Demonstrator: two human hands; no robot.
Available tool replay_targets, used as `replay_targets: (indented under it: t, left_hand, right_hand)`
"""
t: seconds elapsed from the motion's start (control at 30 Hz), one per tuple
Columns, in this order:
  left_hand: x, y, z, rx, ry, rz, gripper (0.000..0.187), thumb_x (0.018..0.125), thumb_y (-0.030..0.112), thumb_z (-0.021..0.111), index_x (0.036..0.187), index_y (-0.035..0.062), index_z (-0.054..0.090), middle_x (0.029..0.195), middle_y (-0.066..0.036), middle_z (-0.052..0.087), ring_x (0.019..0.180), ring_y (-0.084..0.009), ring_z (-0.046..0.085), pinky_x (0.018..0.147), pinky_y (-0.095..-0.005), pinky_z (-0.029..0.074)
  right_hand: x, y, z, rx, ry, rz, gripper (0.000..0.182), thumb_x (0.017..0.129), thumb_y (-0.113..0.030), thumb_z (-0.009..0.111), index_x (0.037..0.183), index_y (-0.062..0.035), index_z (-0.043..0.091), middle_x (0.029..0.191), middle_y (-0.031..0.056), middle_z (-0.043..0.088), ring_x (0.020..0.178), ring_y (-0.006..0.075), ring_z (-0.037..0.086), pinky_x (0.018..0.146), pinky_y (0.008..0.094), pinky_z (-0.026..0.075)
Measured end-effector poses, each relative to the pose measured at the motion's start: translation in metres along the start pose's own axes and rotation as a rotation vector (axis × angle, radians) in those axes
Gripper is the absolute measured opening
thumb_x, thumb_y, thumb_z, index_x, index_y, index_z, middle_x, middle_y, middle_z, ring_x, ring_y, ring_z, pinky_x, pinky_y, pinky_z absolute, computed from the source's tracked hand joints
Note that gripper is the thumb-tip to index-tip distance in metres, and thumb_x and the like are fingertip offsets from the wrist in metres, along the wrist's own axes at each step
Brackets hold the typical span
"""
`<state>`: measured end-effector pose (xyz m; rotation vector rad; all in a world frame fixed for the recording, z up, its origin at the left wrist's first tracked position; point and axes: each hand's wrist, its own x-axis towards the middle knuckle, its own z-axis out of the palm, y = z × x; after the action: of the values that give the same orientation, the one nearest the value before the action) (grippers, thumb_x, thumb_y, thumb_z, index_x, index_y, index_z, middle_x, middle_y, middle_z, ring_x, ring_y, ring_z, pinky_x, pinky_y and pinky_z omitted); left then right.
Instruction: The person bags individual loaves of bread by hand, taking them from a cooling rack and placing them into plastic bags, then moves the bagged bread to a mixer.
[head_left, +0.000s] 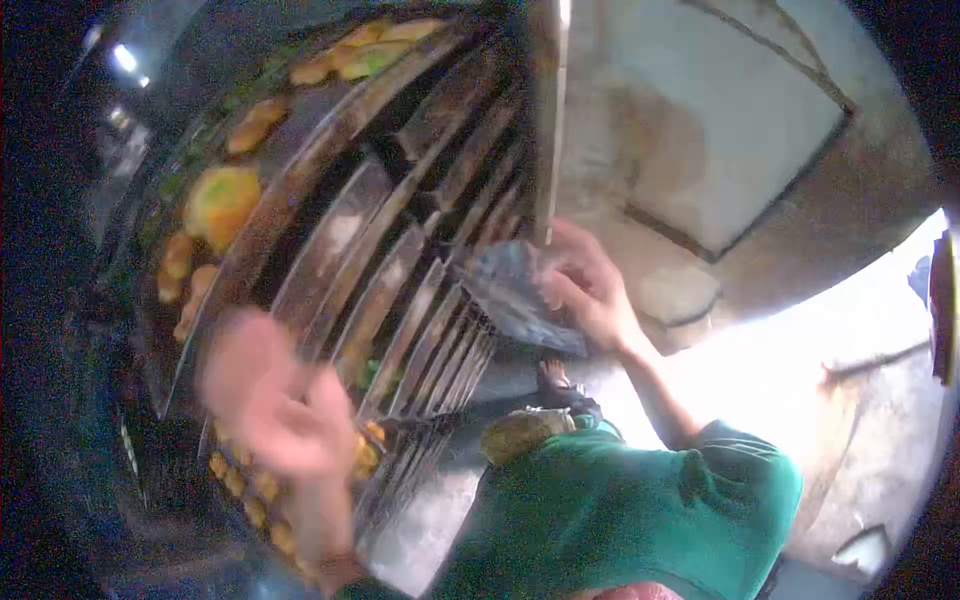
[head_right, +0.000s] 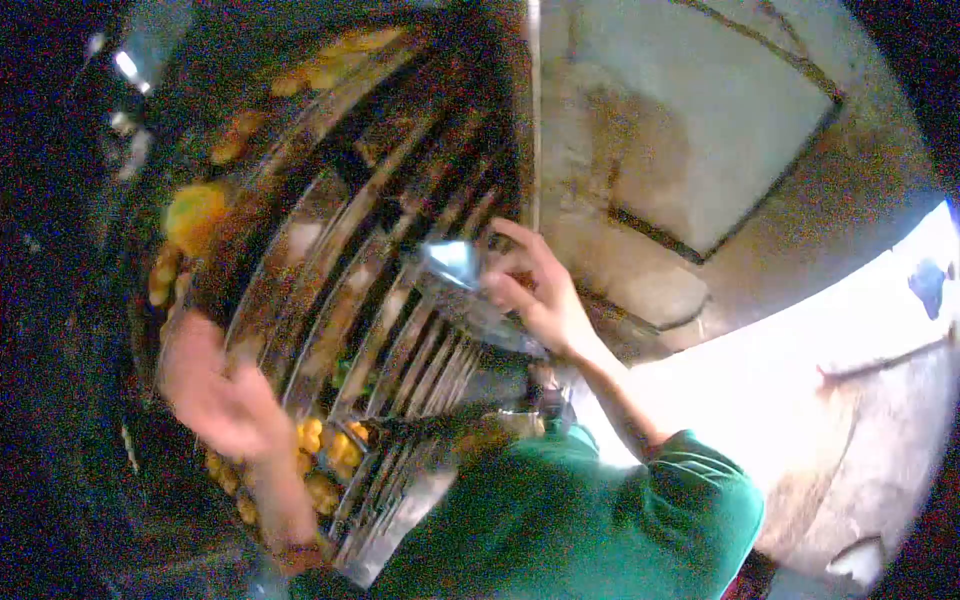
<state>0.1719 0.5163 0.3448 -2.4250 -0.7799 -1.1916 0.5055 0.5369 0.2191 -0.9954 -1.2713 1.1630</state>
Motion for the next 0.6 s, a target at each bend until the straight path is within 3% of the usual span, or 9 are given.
replay_targets:
  t: [0.1, 0.13, 0.17, 0.23, 0.3, 0.37, 0.47, 0.53, 0.6]
  left_hand:
    - [-0.034, 0.075, 0.086, -0.569, -0.153, -0.596, 0.072, 0.092, 0.038, 0.068, 0.145, 0.0016, 0.035, 0.144, -0.024, 0.043, 0.133, -0.0337, 0.043, 0.111, -0.0487, 0.036]
    - [-0.038, 0.092, 0.119, -0.825, -0.043, -0.661, 0.077, 0.092, 0.039, 0.068, 0.149, 0.0032, 0.031, 0.146, -0.022, 0.043, 0.135, -0.0324, 0.043, 0.112, -0.0476, 0.036]
    - [-0.046, 0.102, 0.15, -1.087, 0.051, -0.737, 0.082, 0.091, 0.041, 0.068, 0.152, 0.0047, 0.026, 0.147, -0.019, 0.043, 0.136, -0.031, 0.042, 0.112, -0.0465, 0.036]
    - [-0.09, 0.071, 0.209, -1.278, 0.057, -1.036, 0.086, 0.093, 0.044, 0.064, 0.156, 0.0078, 0.019, 0.149, -0.017, 0.041, 0.136, -0.0311, 0.042, 0.113, -0.046, 0.035]
    - [-0.063, 0.062, 0.19, -1.365, 0.198, -1.122, 0.082, 0.094, 0.051, 0.06, 0.151, 0.0019, 0.028, 0.144, -0.021, 0.045, 0.128, -0.0355, 0.051, 0.11, -0.0459, 0.039]
    - [-0.073, 0.033, 0.183, -1.486, 0.246, -1.248, 0.07, 0.098, 0.046, 0.056, 0.147, -0.0004, 0.036, 0.133, -0.02, 0.055, 0.122, -0.0331, 0.055, 0.107, -0.0441, 0.042]
    - [-0.076, 0.066, 0.221, -1.195, 0.057, -1.179, 0.041, 0.103, 0.032, 0.052, 0.127, -0.0015, 0.054, 0.118, -0.013, 0.063, 0.112, -0.0218, 0.059, 0.1, -0.0374, 0.046]
    - [-0.067, 0.081, 0.223, -1.247, -0.011, -1.145, 0.015, 0.1, 0.011, 0.058, 0.107, -0.0015, 0.061, 0.107, -0.005, 0.064, 0.101, -0.0128, 0.059, 0.09, -0.0308, 0.049]
    - [-0.061, 0.104, 0.23, -1.29, -0.064, -1.177, 0.012, 0.096, 0.003, 0.06, 0.106, -0.0017, 0.061, 0.105, -0.005, 0.064, 0.099, -0.0135, 0.059, 0.088, -0.0289, 0.049]
  right_hand:
    - [-0.02, -0.009, 0.018, -0.287, 0.097, -0.107, 0.055, 0.094, -0.013, 0.064, 0.143, -0.0061, 0.042, 0.121, 0.0153, 0.061, 0.103, 0.0245, 0.066, 0.087, 0.037, 0.054]
    - [-0.027, -0.014, 0.025, -0.361, 0.092, -0.108, 0.053, 0.094, -0.014, 0.064, 0.142, -0.0054, 0.043, 0.127, 0.0179, 0.06, 0.109, 0.0266, 0.066, 0.09, 0.0377, 0.054]
    - [-0.029, 0.003, 0.038, -0.463, 0.082, -0.154, 0.025, 0.094, -0.015, 0.065, 0.114, 0.0002, 0.064, 0.14, 0.0198, 0.052, 0.125, 0.0302, 0.056, 0.096, 0.0413, 0.05]
    - [-0.013, 0.029, 0.051, -0.321, -0.238, -0.332, 0.052, 0.094, -0.012, 0.064, 0.142, -0.0055, 0.045, 0.137, 0.0219, 0.053, 0.122, 0.0358, 0.056, 0.103, 0.0428, 0.046]
    - [-0.014, 0.034, 0.083, -0.34, -0.286, -0.319, 0.064, 0.094, -0.005, 0.058, 0.151, -0.007, 0.028, 0.135, 0.0224, 0.054, 0.114, 0.0375, 0.059, 0.101, 0.0439, 0.046]
    - [-0.013, 0.003, 0.09, -0.263, -0.374, -0.056, 0.054, 0.093, -0.004, 0.057, 0.144, -0.0056, 0.039, 0.136, 0.0219, 0.052, 0.12, 0.0378, 0.055, 0.1, 0.0448, 0.045]
    - [-0.029, 0.02, 0.011, -0.477, -0.188, -0.511, 0.047, 0.093, -0.008, 0.06, 0.138, -0.0073, 0.048, 0.136, 0.0198, 0.051, 0.124, 0.038, 0.051, 0.102, 0.0439, 0.042]
    - [-0.04, -0.006, -0.013, -0.695, -0.03, -0.579, 0.043, 0.092, -0.011, 0.062, 0.134, -0.0087, 0.053, 0.136, 0.0182, 0.05, 0.127, 0.0377, 0.048, 0.104, 0.0436, 0.04]
    - [-0.051, -0.025, -0.038, -0.822, 0.06, -0.674, 0.039, 0.092, -0.014, 0.065, 0.129, -0.0099, 0.057, 0.129, 0.0154, 0.052, 0.118, 0.0354, 0.054, 0.098, 0.0425, 0.045]
